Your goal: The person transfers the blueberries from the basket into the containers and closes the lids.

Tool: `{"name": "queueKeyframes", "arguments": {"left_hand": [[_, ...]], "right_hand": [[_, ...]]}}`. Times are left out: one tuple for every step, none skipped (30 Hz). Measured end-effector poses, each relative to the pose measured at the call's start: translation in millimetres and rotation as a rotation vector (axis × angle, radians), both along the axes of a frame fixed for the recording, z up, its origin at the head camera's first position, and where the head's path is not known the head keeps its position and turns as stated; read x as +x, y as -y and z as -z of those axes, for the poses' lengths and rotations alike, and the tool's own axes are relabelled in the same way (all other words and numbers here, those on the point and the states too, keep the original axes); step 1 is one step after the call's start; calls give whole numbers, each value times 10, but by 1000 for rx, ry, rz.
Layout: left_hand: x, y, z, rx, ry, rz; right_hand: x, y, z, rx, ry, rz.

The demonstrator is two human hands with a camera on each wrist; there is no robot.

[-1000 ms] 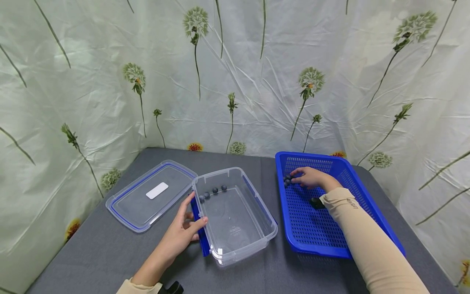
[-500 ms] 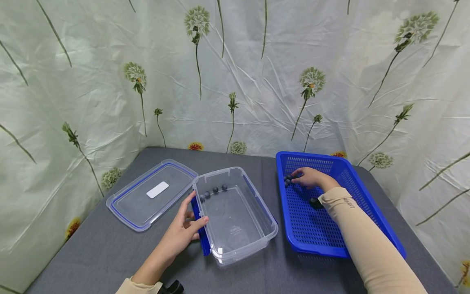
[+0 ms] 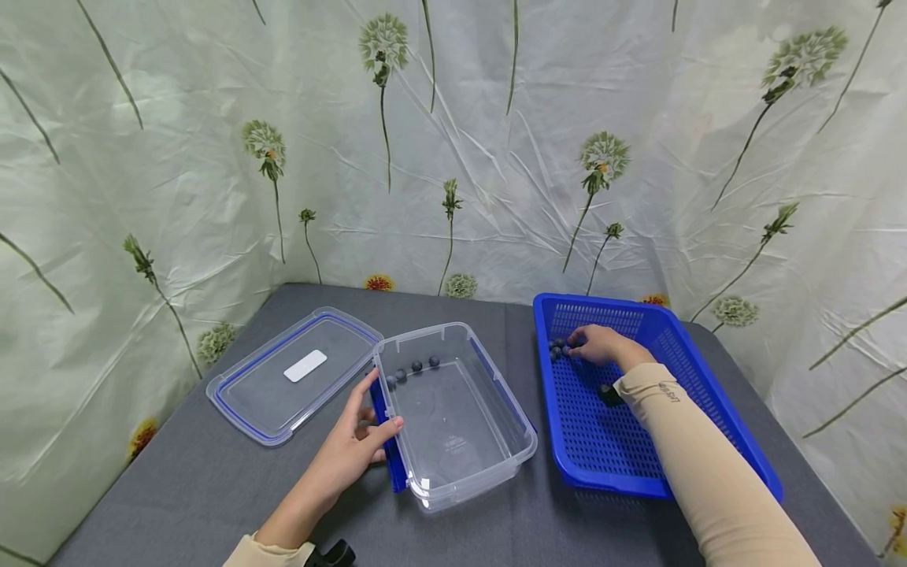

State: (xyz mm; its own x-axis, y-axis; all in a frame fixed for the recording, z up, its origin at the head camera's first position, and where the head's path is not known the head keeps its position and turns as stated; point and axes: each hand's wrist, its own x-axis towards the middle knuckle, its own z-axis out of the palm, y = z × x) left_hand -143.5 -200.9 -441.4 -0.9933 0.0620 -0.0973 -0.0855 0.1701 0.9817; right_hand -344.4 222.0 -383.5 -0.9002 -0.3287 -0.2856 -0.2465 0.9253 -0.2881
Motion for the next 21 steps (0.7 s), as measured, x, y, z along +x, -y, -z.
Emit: {"name": "queueKeyframes", "arguments": {"left_hand": [[-1,0,1,-1,0,-1],[-2,0,3,-1,0,-1],[-2,1,4,-1,-1,-2],[-3,1,5,-1,-1,-2],[-5,0,9,-1,-2,-1],[-5,0,10,0,-3,-1],[-3,1,8,0,-2,-3],[-3,1,8,-1,-2,-2],[-3,-1,10,0,-4,-2],[-4,-2,12,1,-5,-1],[-3,-2,13,1,-5,-2],[0,-2,11,1,-4,-3],[2,-1,10,1,-2,-5],[2,-1,11,2,-3,-5],[2,-1,11,3,-3,-5],[4,0,9,3,-3,-6],[5,1,7,3,-2,-7],[5,1,7,4,-3,-8],[5,1,6,5,-4,-8],[6,2,5,4,-4,-8],[6,2,4,5,-4,-8]], "right_hand": [[2,-4,0,1,1,2],[5,-6,0,2,2,4],[8,-6,-2,0,4,7],[6,-9,-2,1,2,4],[6,-10,-1,0,5,7],[8,-8,0,-1,8,9],[11,-7,-2,-4,13,14],[12,-6,-4,-4,17,18],[16,-4,-6,-7,22,25],[19,-3,-8,-10,27,32],[24,-2,-7,-17,35,43],[30,-2,-11,-21,38,47],[33,-6,-13,-22,35,46],[36,-11,-16,-26,33,42],[40,-17,-18,-30,30,42],[41,-24,-20,-32,25,38],[39,-34,-20,-32,19,33],[37,-44,-22,-29,10,21],[33,-56,-22,-29,3,14],[33,-64,-23,-31,2,14],[33,-73,-23,-32,-2,15]]}}
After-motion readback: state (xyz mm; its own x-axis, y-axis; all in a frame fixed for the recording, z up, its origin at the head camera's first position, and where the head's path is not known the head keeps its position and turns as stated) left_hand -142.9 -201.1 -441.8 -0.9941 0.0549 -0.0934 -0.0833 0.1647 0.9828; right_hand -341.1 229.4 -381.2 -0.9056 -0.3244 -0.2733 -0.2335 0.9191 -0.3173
